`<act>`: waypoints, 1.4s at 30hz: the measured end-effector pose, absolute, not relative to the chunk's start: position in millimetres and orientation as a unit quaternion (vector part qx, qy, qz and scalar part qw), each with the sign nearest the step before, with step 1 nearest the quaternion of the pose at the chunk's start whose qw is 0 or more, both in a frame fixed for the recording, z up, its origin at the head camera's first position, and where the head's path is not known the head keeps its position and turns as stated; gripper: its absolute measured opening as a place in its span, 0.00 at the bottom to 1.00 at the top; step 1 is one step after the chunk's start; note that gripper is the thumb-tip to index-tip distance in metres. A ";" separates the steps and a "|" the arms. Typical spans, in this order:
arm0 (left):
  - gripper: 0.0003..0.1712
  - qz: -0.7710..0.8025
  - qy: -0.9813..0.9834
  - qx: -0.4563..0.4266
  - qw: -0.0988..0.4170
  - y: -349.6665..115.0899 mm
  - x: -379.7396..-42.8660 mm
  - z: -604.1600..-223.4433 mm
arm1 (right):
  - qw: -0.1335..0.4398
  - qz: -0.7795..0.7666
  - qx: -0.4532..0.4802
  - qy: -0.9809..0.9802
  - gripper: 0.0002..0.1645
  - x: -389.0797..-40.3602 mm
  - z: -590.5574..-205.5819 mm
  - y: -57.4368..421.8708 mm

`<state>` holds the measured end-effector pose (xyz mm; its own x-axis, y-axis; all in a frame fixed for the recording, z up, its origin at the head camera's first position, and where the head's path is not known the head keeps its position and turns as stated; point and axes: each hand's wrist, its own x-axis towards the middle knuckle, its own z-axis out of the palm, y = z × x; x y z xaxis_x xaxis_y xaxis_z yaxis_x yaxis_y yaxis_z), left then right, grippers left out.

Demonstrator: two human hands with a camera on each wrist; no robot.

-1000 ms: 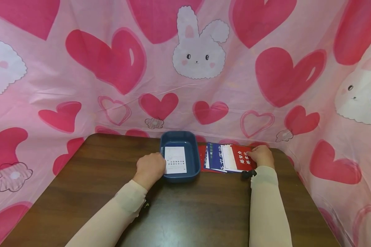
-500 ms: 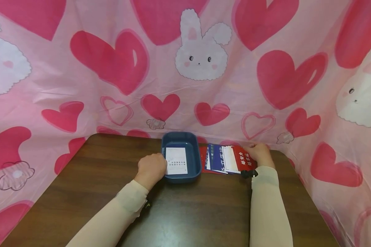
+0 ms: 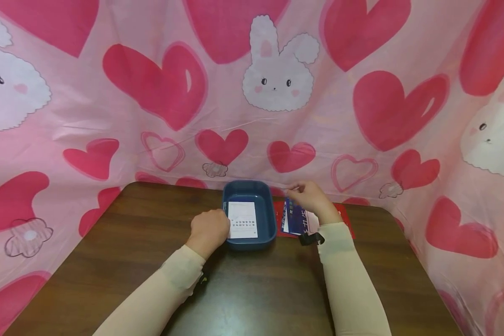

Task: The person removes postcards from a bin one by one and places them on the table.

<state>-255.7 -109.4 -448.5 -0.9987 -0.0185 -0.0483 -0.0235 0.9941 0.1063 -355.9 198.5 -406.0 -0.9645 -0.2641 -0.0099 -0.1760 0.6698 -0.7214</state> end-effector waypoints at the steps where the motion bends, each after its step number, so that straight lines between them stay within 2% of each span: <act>1: 0.21 0.050 0.998 -0.009 0.026 -108.9 -255.8 -448.5 | 0.062 -0.393 -0.130 0.908 0.27 -353.9 -404.3 189.9; 5: 0.23 0.041 0.999 -0.006 0.027 -107.8 -256.1 -448.6 | 0.084 -0.390 -0.146 0.906 0.26 -351.0 -400.7 154.7; 12: 0.20 0.043 0.999 -0.008 0.025 -108.3 -257.2 -448.8 | 0.159 -0.329 -0.137 0.921 0.38 -356.3 -399.2 97.7; 15: 0.18 0.049 0.998 -0.011 0.026 -107.8 -257.1 -448.2 | 0.174 -0.289 -0.143 0.931 0.39 -362.2 -406.2 80.4; 23: 0.20 0.049 0.998 -0.008 0.027 -106.6 -257.0 -447.4 | 0.164 -0.207 -0.123 0.957 0.32 -372.1 -422.3 56.8; 31: 0.21 0.055 0.998 -0.011 0.022 -109.5 -256.8 -449.6 | 0.158 -0.151 -0.118 0.969 0.43 -372.2 -435.6 42.7; 37: 0.18 0.057 0.998 -0.010 0.015 -109.0 -257.3 -450.6 | 0.146 -0.123 -0.125 0.974 0.39 -362.9 -437.9 39.8; 42: 0.18 0.056 0.998 -0.014 0.014 -108.7 -258.2 -451.5 | 0.132 -0.119 -0.127 0.976 0.40 -361.7 -441.3 40.0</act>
<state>-258.2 -108.7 -451.5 -0.9992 -0.0264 -0.0296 -0.0296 0.9933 0.1115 -361.7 40.0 -441.3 -0.9326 -0.2800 -0.2275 -0.2173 0.9393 -0.2655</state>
